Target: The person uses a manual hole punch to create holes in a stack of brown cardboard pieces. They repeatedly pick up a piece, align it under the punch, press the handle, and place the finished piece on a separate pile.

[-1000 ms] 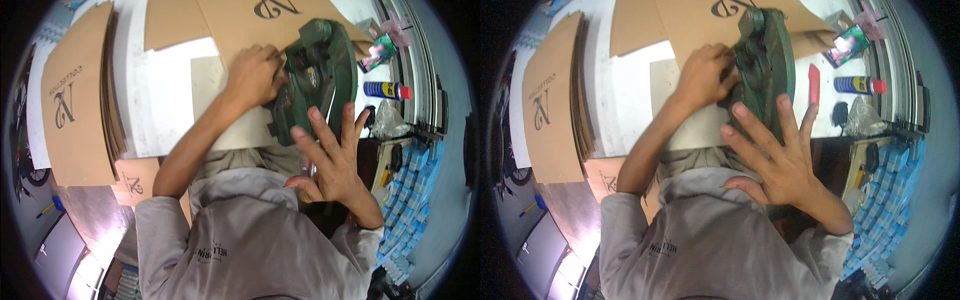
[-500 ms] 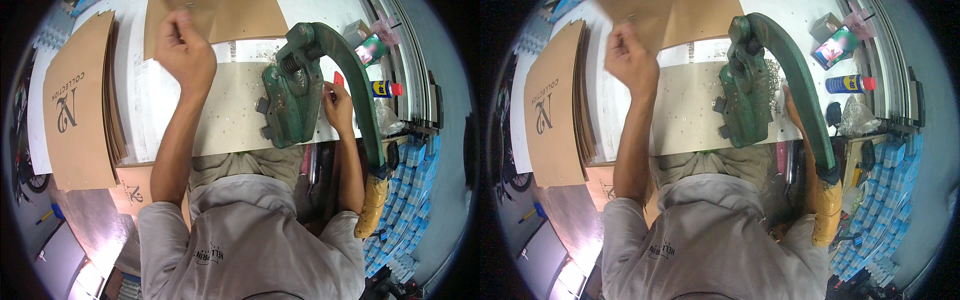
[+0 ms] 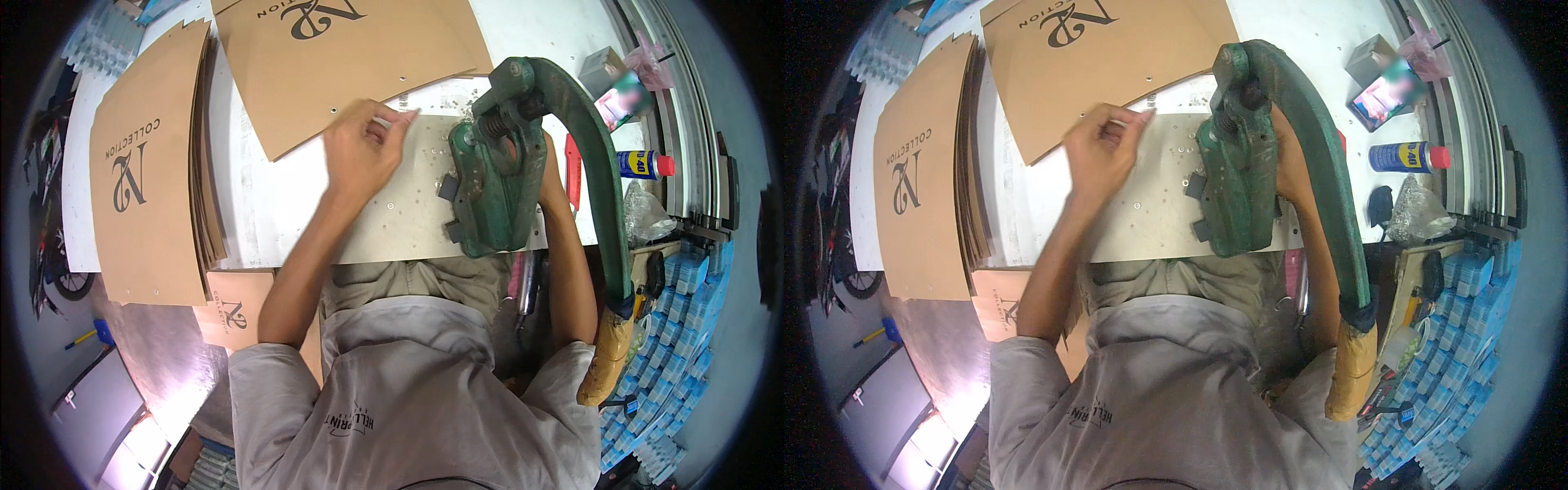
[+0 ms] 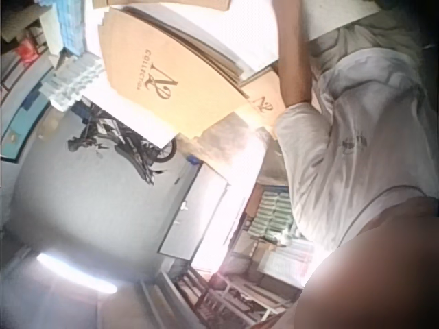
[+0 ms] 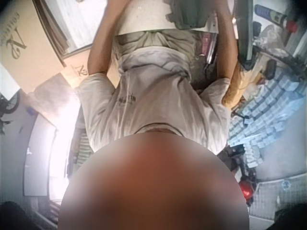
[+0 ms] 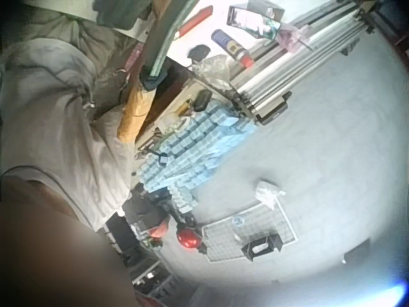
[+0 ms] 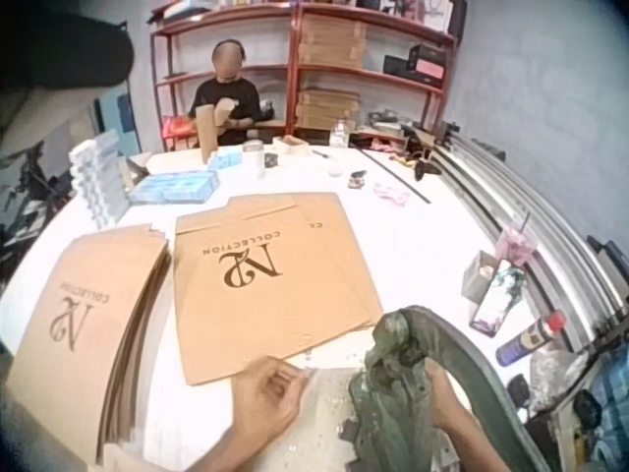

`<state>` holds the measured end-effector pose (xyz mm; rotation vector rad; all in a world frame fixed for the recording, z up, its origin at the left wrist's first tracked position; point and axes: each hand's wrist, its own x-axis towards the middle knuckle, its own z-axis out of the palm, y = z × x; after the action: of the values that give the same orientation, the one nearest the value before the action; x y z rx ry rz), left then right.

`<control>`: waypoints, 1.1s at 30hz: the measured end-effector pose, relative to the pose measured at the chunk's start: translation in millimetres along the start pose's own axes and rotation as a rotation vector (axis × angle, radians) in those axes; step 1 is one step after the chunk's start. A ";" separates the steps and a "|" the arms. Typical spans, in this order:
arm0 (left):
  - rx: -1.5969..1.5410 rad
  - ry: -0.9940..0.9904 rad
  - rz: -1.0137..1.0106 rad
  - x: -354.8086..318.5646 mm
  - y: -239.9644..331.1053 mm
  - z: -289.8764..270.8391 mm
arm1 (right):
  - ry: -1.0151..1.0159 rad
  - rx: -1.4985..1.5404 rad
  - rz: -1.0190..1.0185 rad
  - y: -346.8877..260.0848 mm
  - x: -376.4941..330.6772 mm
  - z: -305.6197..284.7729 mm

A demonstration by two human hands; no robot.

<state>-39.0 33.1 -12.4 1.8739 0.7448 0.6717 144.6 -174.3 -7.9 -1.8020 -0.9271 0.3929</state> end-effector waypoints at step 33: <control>0.356 -0.265 0.581 13.2 19.9 43.9 | -0.078 -0.250 0.561 -69.9 3.2 -59.0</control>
<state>5.5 10.6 -8.9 2.4832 0.1395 0.6507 155.8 -197.5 79.9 -2.2867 -0.5216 0.7263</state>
